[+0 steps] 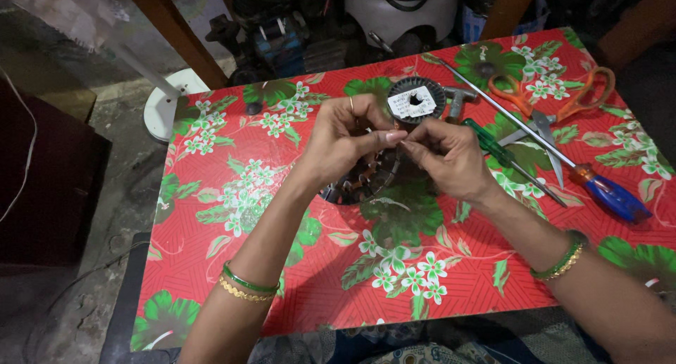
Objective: The person winds copper wire by hand around the slots of a motor stator core. They repeatedly pull wire from a spool and insert it into the stator slots, rotating the stator to access different positions. The task continues without visible completion within the clip.
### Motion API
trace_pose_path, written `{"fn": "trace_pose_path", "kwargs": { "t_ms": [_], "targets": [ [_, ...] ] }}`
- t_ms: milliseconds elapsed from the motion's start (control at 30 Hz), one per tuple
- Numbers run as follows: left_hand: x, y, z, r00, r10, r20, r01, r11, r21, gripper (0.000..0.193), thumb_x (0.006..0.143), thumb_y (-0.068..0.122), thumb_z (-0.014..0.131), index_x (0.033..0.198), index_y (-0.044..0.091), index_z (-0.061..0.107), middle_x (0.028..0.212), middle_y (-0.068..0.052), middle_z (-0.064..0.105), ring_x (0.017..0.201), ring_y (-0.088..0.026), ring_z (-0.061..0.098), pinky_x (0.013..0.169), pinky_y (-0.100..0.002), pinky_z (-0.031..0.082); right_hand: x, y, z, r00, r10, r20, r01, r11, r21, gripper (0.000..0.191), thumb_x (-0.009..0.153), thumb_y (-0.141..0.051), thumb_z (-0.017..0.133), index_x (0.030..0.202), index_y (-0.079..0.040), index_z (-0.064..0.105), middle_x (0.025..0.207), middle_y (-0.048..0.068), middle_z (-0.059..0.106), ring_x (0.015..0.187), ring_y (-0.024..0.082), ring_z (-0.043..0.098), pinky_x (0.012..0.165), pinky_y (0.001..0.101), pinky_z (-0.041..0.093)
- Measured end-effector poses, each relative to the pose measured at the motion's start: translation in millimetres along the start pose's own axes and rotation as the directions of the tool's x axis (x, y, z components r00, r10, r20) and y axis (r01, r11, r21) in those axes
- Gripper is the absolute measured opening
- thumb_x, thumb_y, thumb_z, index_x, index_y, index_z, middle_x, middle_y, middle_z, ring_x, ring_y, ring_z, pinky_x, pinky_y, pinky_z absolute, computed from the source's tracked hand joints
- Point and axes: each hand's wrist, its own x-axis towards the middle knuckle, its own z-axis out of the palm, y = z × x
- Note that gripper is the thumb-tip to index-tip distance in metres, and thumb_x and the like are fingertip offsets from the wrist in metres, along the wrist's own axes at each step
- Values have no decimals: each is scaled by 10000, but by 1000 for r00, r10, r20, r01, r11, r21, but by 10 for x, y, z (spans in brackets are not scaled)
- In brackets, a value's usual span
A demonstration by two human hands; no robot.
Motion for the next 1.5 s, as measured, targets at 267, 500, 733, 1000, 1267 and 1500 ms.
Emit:
{"fn": "trace_pose_path", "kwargs": {
  "t_ms": [267, 500, 733, 1000, 1267, 1500],
  "targets": [
    [-63, 224, -120, 998, -30, 63, 5, 928, 371, 158, 834, 27, 828, 765, 13, 687, 719, 20, 674, 637, -19, 567, 556, -227, 457, 19, 140, -75, 991, 29, 131, -24, 999, -42, 56, 947, -57, 696, 946, -2, 687, 776, -58, 608, 719, -9, 514, 614, 206, 434],
    [-162, 285, -107, 993, -34, 116, -24, 885, 465, 128, 809, 38, 822, 789, 5, 700, 738, -31, 732, 695, -86, 674, 646, -285, 553, 35, 94, -120, 985, 102, 140, -95, 994, -53, 72, 900, -53, 735, 945, -4, 708, 777, -32, 648, 681, 9, 542, 585, 221, 441],
    [-142, 360, -136, 949, 27, 313, -241, 702, 670, 174, 692, 46, 841, 808, 8, 717, 793, -110, 712, 750, -258, 714, 674, -359, 554, 47, -32, -398, 960, 24, 279, -89, 971, 221, 201, 811, -83, 814, 977, -17, 722, 892, 10, 736, 796, 36, 659, 682, 215, 522],
    [-146, 341, -126, 923, 62, 379, -333, 621, 710, 140, 680, 22, 789, 813, 24, 749, 812, -126, 721, 797, -304, 716, 721, -398, 562, 100, -72, -381, 848, 119, 517, -186, 979, 79, 189, 791, -124, 832, 675, -8, 739, 599, -8, 652, 563, 45, 559, 524, 257, 429],
    [-173, 391, -79, 941, 82, 328, -314, 574, 757, 216, 684, 2, 758, 899, 24, 748, 890, -141, 737, 844, -335, 719, 750, -416, 567, 92, -68, -264, 821, 229, 523, -172, 973, -156, 290, 828, -124, 780, 623, 6, 621, 542, -48, 488, 568, 28, 414, 518, 275, 338],
    [-174, 438, -28, 939, 97, 331, -331, 524, 785, 206, 713, 11, 765, 917, 35, 744, 879, -144, 720, 845, -361, 689, 740, -448, 542, 154, -94, -363, 832, 314, 457, -122, 908, -401, 264, 740, -190, 776, 621, 10, 651, 495, 7, 526, 499, 76, 460, 485, 315, 371]
  ]
}}
